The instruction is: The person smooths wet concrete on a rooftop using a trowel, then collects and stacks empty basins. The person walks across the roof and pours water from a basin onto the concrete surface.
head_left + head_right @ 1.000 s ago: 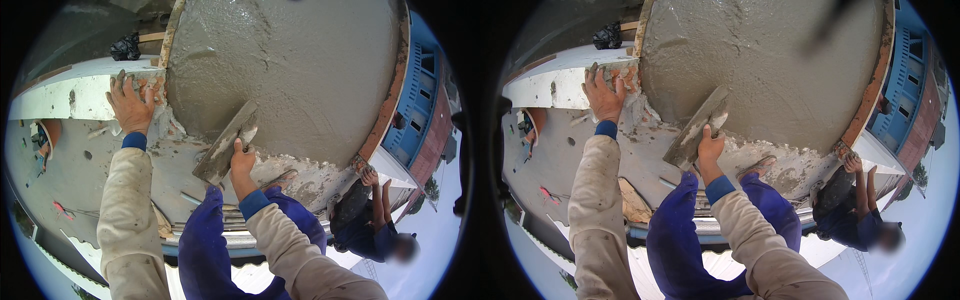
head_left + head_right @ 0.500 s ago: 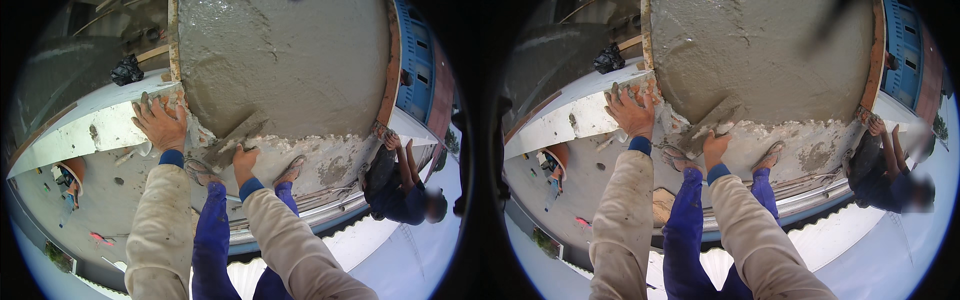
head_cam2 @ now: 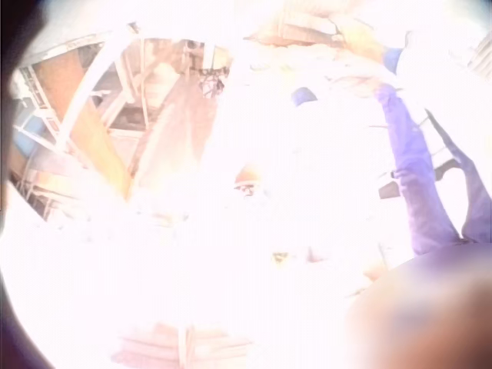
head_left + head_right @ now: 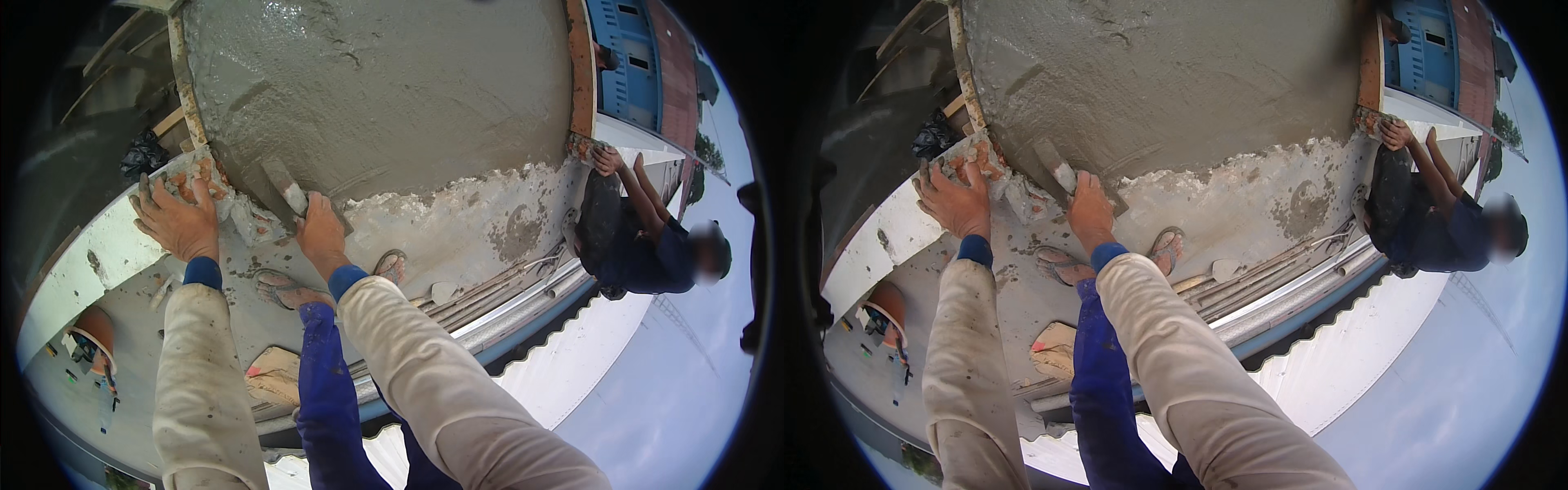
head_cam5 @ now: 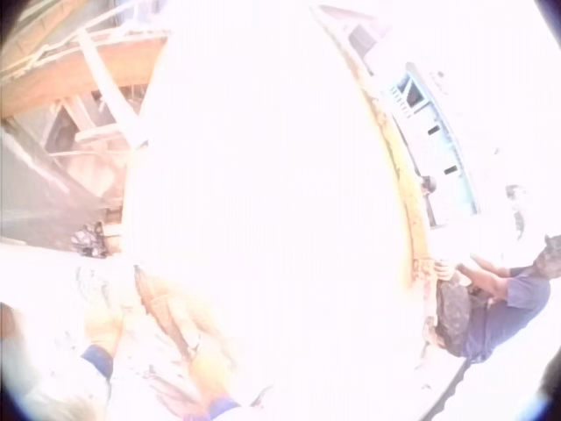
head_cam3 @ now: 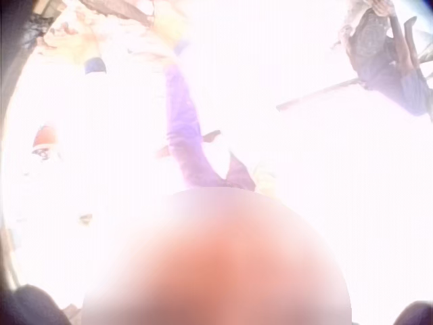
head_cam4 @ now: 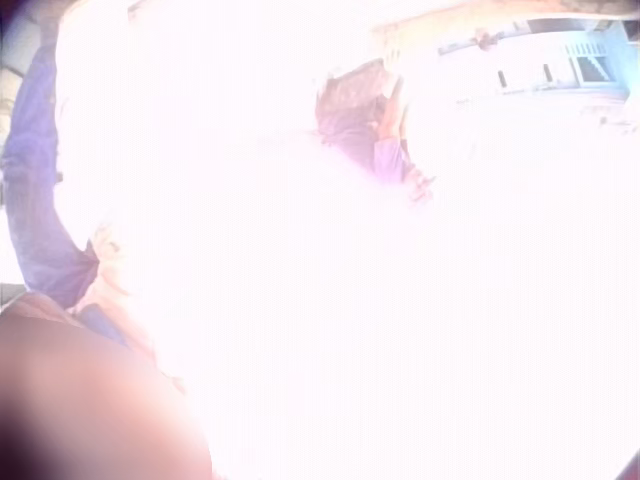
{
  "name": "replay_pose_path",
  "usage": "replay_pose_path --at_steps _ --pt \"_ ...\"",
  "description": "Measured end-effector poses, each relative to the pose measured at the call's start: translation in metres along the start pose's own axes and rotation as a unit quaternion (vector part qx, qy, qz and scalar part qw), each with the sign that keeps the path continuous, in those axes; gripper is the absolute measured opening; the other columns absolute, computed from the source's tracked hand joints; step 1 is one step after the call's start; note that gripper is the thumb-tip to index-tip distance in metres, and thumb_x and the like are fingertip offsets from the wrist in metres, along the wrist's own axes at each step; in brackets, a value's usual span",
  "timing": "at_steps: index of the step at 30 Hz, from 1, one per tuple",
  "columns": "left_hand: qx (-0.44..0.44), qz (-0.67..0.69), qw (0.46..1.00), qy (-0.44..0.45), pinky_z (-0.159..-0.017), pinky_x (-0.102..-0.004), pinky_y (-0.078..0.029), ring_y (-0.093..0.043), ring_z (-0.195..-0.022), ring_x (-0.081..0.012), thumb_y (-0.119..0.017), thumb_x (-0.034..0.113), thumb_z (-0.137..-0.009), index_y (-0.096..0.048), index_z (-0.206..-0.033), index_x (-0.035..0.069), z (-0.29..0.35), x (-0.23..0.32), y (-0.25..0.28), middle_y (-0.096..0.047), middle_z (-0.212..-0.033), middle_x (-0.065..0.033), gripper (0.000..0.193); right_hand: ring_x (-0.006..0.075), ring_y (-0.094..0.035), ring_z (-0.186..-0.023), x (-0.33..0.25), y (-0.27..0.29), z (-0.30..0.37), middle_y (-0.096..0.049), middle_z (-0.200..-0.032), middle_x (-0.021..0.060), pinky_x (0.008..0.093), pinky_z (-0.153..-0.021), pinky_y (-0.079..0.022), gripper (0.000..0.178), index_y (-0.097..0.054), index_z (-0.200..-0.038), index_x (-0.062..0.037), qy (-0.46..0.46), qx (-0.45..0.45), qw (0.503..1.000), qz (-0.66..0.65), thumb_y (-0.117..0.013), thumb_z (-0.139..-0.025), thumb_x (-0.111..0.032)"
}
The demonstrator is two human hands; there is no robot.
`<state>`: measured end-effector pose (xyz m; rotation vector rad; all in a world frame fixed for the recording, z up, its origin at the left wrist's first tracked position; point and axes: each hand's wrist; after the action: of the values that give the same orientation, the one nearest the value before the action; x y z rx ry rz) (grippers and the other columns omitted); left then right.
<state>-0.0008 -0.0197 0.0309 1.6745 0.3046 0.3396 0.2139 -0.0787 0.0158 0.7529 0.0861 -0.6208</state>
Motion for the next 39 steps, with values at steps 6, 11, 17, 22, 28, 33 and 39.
replay_pose_path --at_steps 6,11,17,22,28,33,39 --pt "-0.012 -0.032 0.999 0.028 -0.119 -0.0611 -0.021 -0.027 -0.147 -0.0406 -0.067 0.051 -0.087 -0.051 -0.136 0.007 0.001 0.0 -0.001 -0.042 -0.148 -0.0192 0.068 0.0407 -0.056 -0.121 0.005 0.013 0.007 -0.055 -0.131 0.0193 0.0496 -0.099 -0.046 0.054 -0.043 -0.134 -0.0044 0.034 0.045 0.997 -0.05 -0.07 -0.092 -0.023" --pt "-0.013 -0.03 0.999 0.021 -0.119 -0.0623 -0.021 -0.025 -0.147 -0.041 -0.066 0.05 -0.087 -0.052 -0.134 0.006 -0.003 0.004 0.002 -0.042 -0.148 -0.0175 0.066 0.042 -0.058 -0.116 0.006 0.034 -0.008 -0.058 -0.125 0.0212 0.0502 -0.094 -0.048 0.05 -0.044 -0.129 -0.0031 -0.037 0.07 0.994 -0.079 -0.07 -0.091 -0.022" --pt "-0.044 -0.027 0.998 0.036 -0.119 -0.0627 -0.02 -0.023 -0.148 -0.0419 -0.067 0.048 -0.087 -0.052 -0.132 0.006 -0.002 0.005 0.004 -0.041 -0.148 -0.0159 0.064 0.0417 -0.061 -0.111 -0.052 0.058 -0.071 -0.058 -0.119 0.0203 0.0514 -0.09 -0.049 0.041 -0.045 -0.12 -0.0037 0.028 0.086 0.995 -0.047 -0.07 -0.092 -0.022" --pt "-0.061 -0.001 0.997 0.045 -0.12 -0.0635 -0.017 -0.021 -0.149 -0.0428 -0.068 0.041 -0.083 -0.051 -0.131 0.009 -0.006 0.007 0.008 -0.039 -0.151 -0.0121 0.06 0.0402 -0.063 -0.108 -0.139 0.057 -0.125 -0.058 -0.117 0.0197 0.0512 -0.089 -0.051 0.038 -0.046 -0.116 -0.0047 0.09 0.072 0.993 -0.007 -0.07 -0.092 -0.021" --pt "-0.065 -0.014 0.997 0.029 -0.12 -0.0641 -0.016 -0.02 -0.15 -0.0412 -0.068 0.042 -0.084 -0.049 -0.131 0.009 -0.008 0.008 0.012 -0.039 -0.151 -0.0107 0.061 0.0403 -0.064 -0.107 -0.186 0.049 -0.17 -0.058 -0.117 0.0212 0.0479 -0.088 -0.054 0.017 -0.048 -0.115 -0.0031 0.088 0.099 0.991 0.0 -0.05 -0.1 -0.008" --pt "-0.013 -0.035 0.999 0.006 -0.119 -0.0593 -0.024 -0.027 -0.146 -0.0413 -0.068 0.039 -0.087 -0.051 -0.132 0.004 0.0 -0.001 -0.001 -0.042 -0.148 -0.0166 0.059 0.0436 -0.064 -0.106 -0.109 0.118 -0.215 -0.059 -0.116 0.0237 0.0503 -0.091 -0.053 0.034 -0.046 -0.118 -0.0015 0.049 0.157 0.986 -0.027 -0.066 -0.092 -0.013" --pt "0.021 -0.074 0.996 -0.051 -0.116 -0.0525 -0.031 -0.034 -0.142 -0.0408 -0.066 0.045 -0.093 -0.048 -0.139 -0.001 0.0 -0.023 -0.019 -0.042 -0.15 -0.0205 0.067 0.0445 -0.062 -0.111 0.05 0.25 -0.253 -0.059 -0.121 0.0257 0.0518 -0.095 -0.051 0.051 -0.042 -0.123 0.001 -0.042 0.183 0.98 -0.062 -0.072 -0.088 -0.019"
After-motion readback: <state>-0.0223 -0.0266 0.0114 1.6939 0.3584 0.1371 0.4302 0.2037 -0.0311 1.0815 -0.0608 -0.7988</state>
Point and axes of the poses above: each hand's wrist, its own z-axis away from the middle knuckle, its own y-axis out of the back of the hand, x = y × z
